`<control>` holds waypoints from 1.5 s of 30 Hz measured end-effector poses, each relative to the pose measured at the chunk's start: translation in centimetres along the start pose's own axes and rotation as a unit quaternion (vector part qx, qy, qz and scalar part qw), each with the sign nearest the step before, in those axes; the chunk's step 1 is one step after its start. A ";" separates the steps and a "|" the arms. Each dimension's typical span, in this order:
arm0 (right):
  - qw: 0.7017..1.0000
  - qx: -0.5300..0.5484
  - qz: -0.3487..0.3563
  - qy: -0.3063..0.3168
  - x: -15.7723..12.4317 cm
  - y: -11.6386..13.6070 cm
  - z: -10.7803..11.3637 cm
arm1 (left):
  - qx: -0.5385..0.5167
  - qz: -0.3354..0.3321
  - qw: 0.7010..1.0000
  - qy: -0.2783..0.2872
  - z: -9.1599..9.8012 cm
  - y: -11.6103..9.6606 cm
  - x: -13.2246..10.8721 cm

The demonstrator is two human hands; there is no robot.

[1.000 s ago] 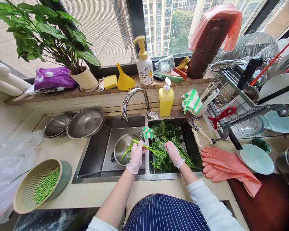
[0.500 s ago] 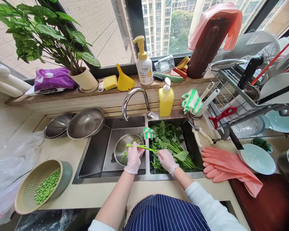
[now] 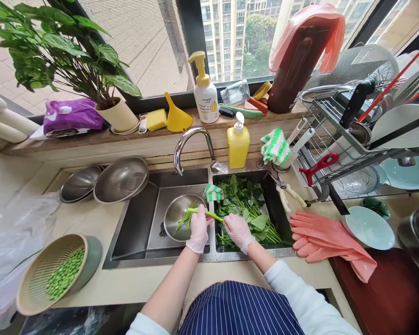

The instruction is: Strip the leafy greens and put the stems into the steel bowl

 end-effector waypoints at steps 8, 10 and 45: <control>0.993 0.063 -0.093 -0.043 0.6 -2.9 -1.3 | 0.084 -0.015 0.992 0.097 -1.9 1.1 -1.4; 0.986 0.092 -0.128 -0.055 0.8 -4.9 -0.6 | 0.080 -0.012 0.991 0.104 -1.6 0.8 -1.4; 0.943 0.279 -0.145 0.107 0.1 -6.7 -3.9 | -0.033 0.045 0.994 0.096 -1.6 1.6 -0.8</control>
Point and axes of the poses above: each hand's wrist, its own x-axis towards the middle knuckle, its own z-axis out of the back of the hand, y = z × x, the point moved 9 cm from there along x, towards the middle knuckle, and after that the axes turned 4 degrees about -x, right-handed, at the moved point
